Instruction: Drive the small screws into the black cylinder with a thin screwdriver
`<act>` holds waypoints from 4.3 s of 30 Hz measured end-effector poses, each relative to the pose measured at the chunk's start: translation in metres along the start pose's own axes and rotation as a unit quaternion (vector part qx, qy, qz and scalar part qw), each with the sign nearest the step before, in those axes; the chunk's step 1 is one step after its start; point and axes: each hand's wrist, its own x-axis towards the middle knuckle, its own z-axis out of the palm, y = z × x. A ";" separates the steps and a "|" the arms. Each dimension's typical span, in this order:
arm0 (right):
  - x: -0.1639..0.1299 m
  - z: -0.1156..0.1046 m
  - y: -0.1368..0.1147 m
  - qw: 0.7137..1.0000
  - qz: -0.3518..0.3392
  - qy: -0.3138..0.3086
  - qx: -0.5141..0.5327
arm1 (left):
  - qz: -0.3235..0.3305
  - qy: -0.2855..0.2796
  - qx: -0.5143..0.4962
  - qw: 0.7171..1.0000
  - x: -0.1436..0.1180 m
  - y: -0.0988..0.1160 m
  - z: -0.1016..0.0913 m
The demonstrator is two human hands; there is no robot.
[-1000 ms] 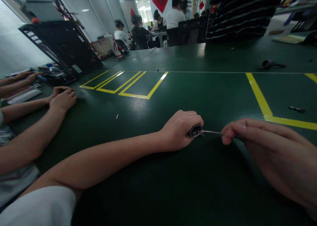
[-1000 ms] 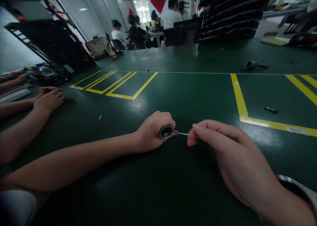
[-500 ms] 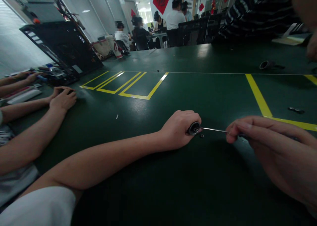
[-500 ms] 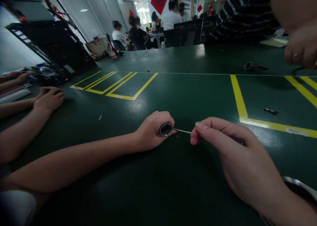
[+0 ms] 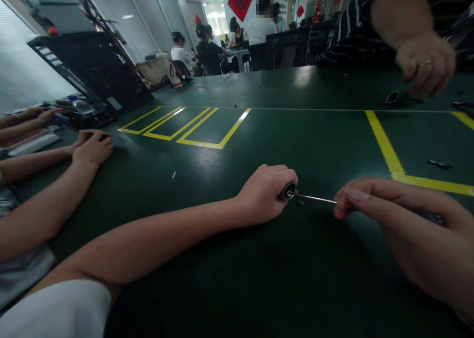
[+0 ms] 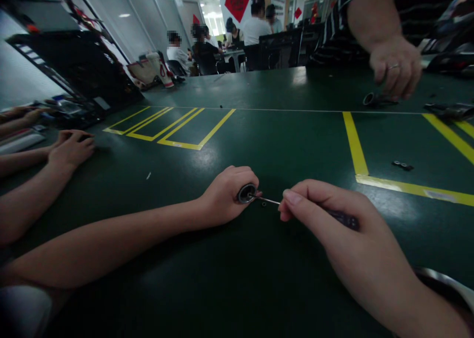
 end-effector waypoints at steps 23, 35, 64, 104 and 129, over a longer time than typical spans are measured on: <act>-0.002 0.002 -0.013 0.993 -0.090 -0.034 -0.067 | 0.004 -0.005 0.018 1.000 -0.001 0.002 -0.002; 0.003 0.001 -0.009 0.992 -0.077 -0.022 -0.099 | -0.009 0.010 0.000 1.000 -0.001 0.001 0.000; -0.006 0.004 -0.009 0.991 -0.112 -0.030 -0.062 | -0.082 0.165 -0.115 0.976 0.000 -0.004 0.004; -0.015 0.013 -0.014 0.884 -0.381 -0.093 -0.255 | -0.010 0.060 -0.030 0.998 -0.003 0.005 0.005; -0.017 0.010 -0.012 0.953 -0.251 -0.099 -0.140 | 0.014 0.037 -0.019 0.999 -0.003 0.005 0.001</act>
